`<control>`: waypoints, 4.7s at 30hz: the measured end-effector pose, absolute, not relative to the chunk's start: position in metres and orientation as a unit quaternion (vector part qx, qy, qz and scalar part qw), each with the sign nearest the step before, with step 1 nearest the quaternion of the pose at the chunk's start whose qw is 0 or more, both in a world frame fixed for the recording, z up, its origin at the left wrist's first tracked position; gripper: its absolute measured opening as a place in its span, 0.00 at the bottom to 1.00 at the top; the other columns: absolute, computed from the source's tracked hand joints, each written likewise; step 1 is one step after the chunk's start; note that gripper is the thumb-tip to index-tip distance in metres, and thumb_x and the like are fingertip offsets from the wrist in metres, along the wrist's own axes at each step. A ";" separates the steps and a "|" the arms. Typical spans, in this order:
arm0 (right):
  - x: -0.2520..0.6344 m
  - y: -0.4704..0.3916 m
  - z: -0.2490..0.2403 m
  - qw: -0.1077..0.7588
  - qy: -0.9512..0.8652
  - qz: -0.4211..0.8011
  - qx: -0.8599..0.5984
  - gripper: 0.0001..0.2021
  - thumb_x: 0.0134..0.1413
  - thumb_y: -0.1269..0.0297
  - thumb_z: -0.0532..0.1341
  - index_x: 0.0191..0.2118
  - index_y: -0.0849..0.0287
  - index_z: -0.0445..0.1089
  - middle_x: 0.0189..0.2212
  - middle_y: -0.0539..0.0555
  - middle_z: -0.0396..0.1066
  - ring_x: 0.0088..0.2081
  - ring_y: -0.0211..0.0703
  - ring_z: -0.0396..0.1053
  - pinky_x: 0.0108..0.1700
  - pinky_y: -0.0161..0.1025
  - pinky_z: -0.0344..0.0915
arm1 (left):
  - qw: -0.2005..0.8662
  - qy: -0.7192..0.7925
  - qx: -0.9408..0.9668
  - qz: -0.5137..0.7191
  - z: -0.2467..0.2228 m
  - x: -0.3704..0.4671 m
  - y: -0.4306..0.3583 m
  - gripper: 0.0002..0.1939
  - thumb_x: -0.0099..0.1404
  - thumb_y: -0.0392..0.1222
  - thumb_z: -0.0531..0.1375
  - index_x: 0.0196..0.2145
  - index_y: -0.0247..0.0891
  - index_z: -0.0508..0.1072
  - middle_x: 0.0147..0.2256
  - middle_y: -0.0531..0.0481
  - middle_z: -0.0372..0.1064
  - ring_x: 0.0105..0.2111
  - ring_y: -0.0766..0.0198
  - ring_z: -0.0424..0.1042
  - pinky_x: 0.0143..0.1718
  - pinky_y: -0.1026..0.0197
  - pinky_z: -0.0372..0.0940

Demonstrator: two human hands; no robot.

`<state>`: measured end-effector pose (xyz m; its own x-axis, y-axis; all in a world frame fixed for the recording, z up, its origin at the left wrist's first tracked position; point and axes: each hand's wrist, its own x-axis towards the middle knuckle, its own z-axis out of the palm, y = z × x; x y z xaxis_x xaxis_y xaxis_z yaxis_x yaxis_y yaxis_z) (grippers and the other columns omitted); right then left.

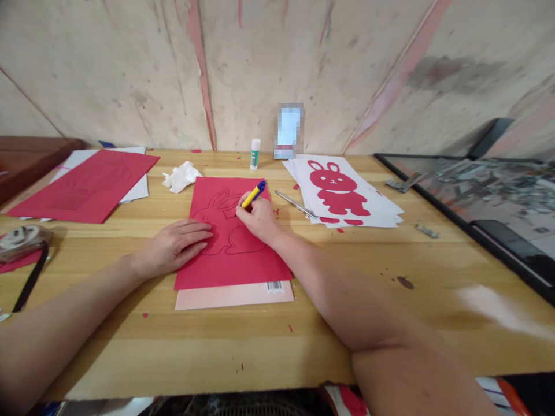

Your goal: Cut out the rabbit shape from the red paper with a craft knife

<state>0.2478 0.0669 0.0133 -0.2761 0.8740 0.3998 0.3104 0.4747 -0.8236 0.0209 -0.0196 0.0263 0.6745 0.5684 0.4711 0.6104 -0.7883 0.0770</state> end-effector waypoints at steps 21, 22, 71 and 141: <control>0.258 0.082 0.040 0.556 -0.529 0.465 -0.442 0.11 0.35 0.58 0.63 0.27 0.57 0.64 0.19 0.47 0.66 0.22 0.35 0.63 0.24 0.34 0.58 | 0.032 -0.332 -0.919 -0.210 0.030 0.021 -0.020 0.14 0.70 0.38 0.50 0.46 0.35 0.72 0.46 0.42 0.73 0.47 0.56 0.71 0.50 0.51 0.67; 0.258 0.082 0.042 0.553 -0.530 0.467 -0.442 0.12 0.35 0.58 0.63 0.27 0.57 0.65 0.19 0.47 0.66 0.22 0.35 0.62 0.24 0.34 0.58 | 0.030 -0.336 -0.920 -0.200 0.032 0.022 -0.020 0.14 0.70 0.38 0.50 0.47 0.35 0.72 0.46 0.42 0.73 0.47 0.56 0.71 0.50 0.52 0.67; 0.271 0.073 0.017 0.433 -0.735 0.361 -0.377 0.04 0.47 0.63 0.58 0.26 0.56 0.64 0.24 0.47 0.64 0.29 0.39 0.63 0.35 0.39 0.59 | 0.025 -0.364 -0.913 -0.183 0.023 0.063 -0.011 0.18 0.72 0.39 0.47 0.52 0.32 0.70 0.53 0.40 0.68 0.47 0.54 0.67 0.48 0.47 0.65; 0.306 0.096 0.055 0.351 -0.703 0.191 -0.588 0.10 0.52 0.57 0.56 0.32 0.58 0.68 0.25 0.52 0.70 0.28 0.43 0.67 0.30 0.37 0.59 | 0.019 -0.586 -0.771 -0.250 0.007 0.029 0.015 0.15 0.66 0.39 0.53 0.50 0.36 0.69 0.54 0.39 0.66 0.53 0.51 0.66 0.54 0.46 0.61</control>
<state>0.3060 0.0962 0.0547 -0.0611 0.9611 0.2694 0.6929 0.2351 -0.6816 0.0292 0.0146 0.0067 0.1883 0.8935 0.4076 0.9127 -0.3124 0.2633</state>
